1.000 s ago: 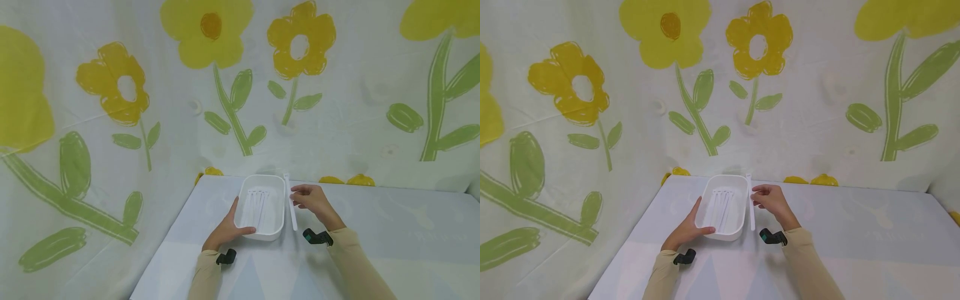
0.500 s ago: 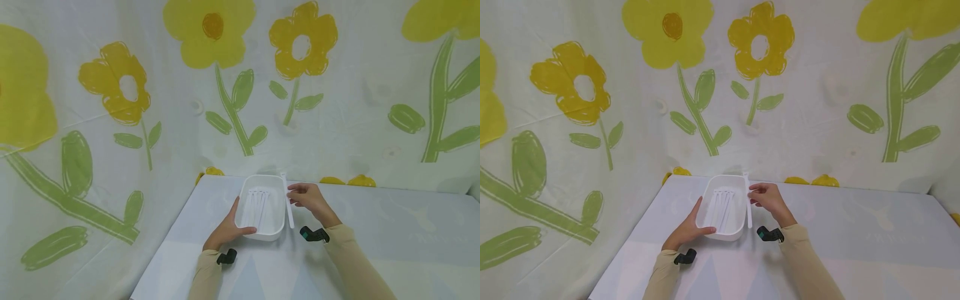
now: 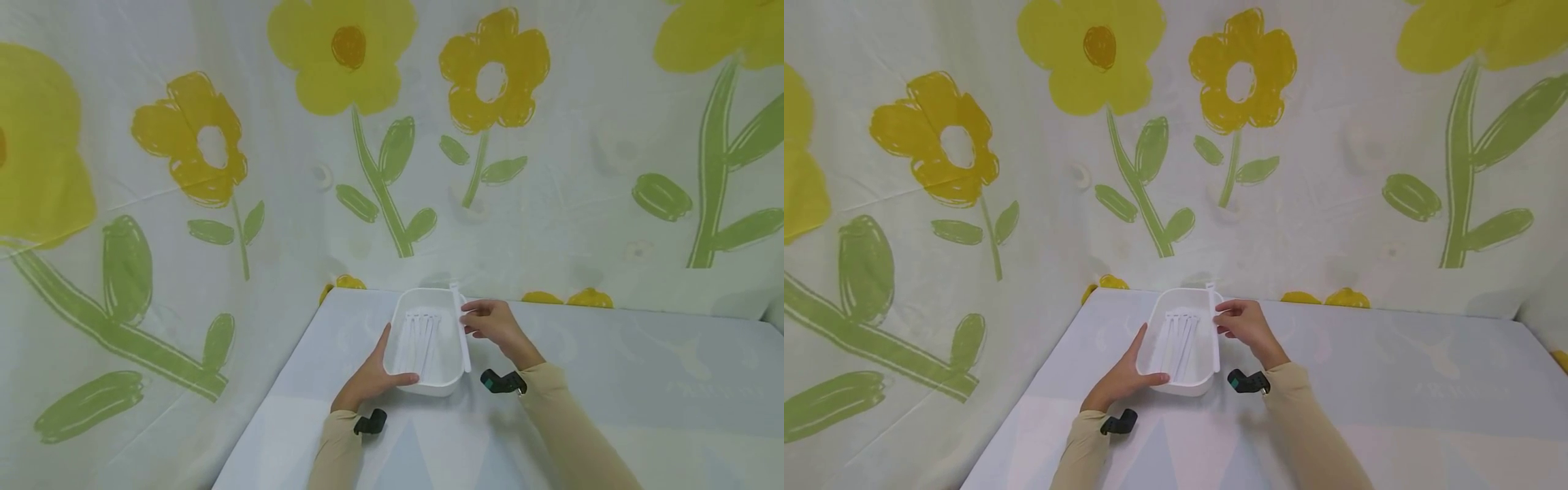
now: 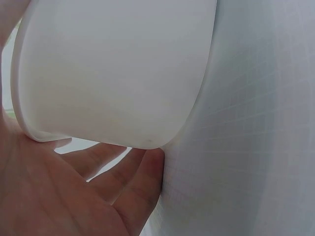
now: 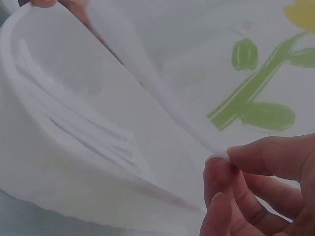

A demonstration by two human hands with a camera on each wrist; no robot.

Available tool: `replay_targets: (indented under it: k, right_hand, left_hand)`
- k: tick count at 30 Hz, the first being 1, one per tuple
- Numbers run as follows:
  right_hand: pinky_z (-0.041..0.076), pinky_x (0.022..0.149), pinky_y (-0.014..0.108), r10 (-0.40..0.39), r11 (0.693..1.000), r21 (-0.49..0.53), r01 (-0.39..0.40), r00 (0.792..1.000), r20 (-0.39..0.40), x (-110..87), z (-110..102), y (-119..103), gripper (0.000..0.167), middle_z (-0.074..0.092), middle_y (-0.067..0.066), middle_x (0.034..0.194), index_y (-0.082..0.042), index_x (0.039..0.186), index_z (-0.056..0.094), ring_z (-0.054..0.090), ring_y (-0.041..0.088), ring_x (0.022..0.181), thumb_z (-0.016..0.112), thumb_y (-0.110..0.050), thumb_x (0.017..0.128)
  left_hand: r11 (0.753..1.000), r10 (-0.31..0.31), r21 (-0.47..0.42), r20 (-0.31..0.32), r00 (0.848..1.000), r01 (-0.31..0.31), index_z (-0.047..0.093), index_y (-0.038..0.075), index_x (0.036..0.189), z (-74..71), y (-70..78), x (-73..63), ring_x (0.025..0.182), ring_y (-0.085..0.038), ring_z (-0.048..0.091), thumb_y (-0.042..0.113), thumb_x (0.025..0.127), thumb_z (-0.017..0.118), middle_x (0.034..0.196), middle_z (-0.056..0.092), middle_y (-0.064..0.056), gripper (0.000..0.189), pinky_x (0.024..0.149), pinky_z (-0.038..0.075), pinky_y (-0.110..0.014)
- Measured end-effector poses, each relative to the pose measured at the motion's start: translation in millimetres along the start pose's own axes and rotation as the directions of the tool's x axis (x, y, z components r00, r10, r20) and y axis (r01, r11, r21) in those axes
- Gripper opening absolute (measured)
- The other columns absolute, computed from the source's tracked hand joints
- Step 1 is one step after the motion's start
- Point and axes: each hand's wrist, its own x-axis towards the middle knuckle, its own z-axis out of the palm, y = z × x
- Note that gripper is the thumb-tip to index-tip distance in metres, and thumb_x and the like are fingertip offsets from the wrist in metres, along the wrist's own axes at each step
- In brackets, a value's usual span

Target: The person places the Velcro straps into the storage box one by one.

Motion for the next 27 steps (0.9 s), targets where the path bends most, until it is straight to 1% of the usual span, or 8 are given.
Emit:
replay_targets:
  k: [4,7,11,18,27]
  right_hand:
    - [0.061,0.086,0.034,0.014,1.000,0.006,-0.014,1.000,-0.001,2.8,4,3,0.036,0.072,0.019,0.119,-0.003,0.128,0.066,0.072,0.019,0.088,0.070,-0.022,0.098]
    - [0.061,0.084,0.032,0.008,1.000,0.009,-0.008,1.000,0.002,4.0,6,5,0.035,0.073,0.018,0.117,-0.003,0.127,0.067,0.071,0.019,0.087,0.070,-0.021,0.097]
    - [0.061,0.084,0.032,0.004,1.000,0.006,-0.004,1.000,0.015,3.6,9,6,0.034,0.073,0.018,0.115,-0.003,0.127,0.067,0.070,0.020,0.087,0.070,-0.020,0.097]
    - [0.061,0.085,0.031,0.032,0.999,0.000,-0.032,0.999,0.015,4.1,12,3,0.033,0.073,0.017,0.115,-0.004,0.127,0.068,0.070,0.021,0.088,0.070,-0.020,0.098]
    - [0.062,0.085,0.036,-0.001,0.999,-0.038,0.001,1.000,-0.010,5.7,19,0,0.031,0.073,0.019,0.112,-0.002,0.125,0.068,0.071,0.019,0.084,0.071,-0.016,0.097]
  left_hand:
    - [1.000,0.007,0.001,0.004,1.000,-0.007,0.000,0.030,0.168,0.7,-0.2,0.2,0.151,-0.035,0.036,0.054,0.073,0.091,0.175,0.017,-0.009,0.134,0.120,0.031,-0.067]
    - [1.000,0.008,0.004,0.005,1.000,-0.008,-0.001,0.031,0.168,1.3,-1.2,0.6,0.149,-0.034,0.037,0.056,0.072,0.090,0.174,0.019,-0.009,0.134,0.119,0.032,-0.067]
    - [1.000,0.002,0.009,0.003,1.000,-0.002,0.000,0.031,0.168,1.8,0.3,0.2,0.147,-0.034,0.039,0.054,0.073,0.090,0.174,0.020,-0.010,0.133,0.119,0.033,-0.066]
    - [1.000,0.005,0.017,0.001,1.000,-0.005,-0.001,0.029,0.168,1.0,0.6,-0.3,0.149,-0.034,0.038,0.053,0.075,0.090,0.174,0.018,-0.010,0.132,0.119,0.033,-0.066]
    - [1.000,-0.003,0.012,-0.001,1.000,0.003,0.000,0.029,0.168,1.7,0.6,-0.2,0.150,-0.035,0.037,0.050,0.075,0.090,0.174,0.018,-0.010,0.131,0.120,0.031,-0.066]
